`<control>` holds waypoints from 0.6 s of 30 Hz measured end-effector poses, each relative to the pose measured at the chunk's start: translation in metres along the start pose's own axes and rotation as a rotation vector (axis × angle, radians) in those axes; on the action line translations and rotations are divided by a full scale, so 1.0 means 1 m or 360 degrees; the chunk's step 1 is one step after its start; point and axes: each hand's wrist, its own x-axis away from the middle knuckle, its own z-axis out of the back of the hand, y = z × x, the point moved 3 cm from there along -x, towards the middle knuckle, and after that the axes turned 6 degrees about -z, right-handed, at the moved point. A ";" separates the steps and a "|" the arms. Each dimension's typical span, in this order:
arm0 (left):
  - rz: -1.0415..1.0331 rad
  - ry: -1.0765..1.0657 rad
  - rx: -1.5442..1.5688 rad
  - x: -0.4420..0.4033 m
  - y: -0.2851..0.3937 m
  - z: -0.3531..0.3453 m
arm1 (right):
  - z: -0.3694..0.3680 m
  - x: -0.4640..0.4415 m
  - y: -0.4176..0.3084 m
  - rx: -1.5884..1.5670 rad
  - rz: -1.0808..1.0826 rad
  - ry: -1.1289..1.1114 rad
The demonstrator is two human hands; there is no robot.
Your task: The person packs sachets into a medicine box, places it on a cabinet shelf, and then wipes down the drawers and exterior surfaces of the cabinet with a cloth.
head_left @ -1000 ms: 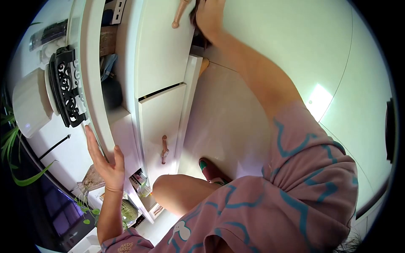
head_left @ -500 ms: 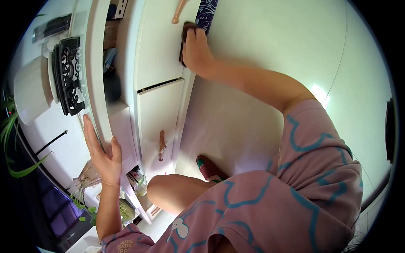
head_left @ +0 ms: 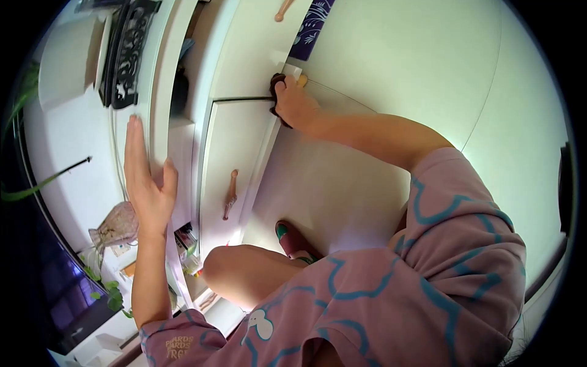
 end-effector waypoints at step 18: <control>-0.0189 0.0260 0.0057 0.004 -0.005 -0.003 | -0.011 0.028 -0.059 -0.0935 -0.0949 0.0032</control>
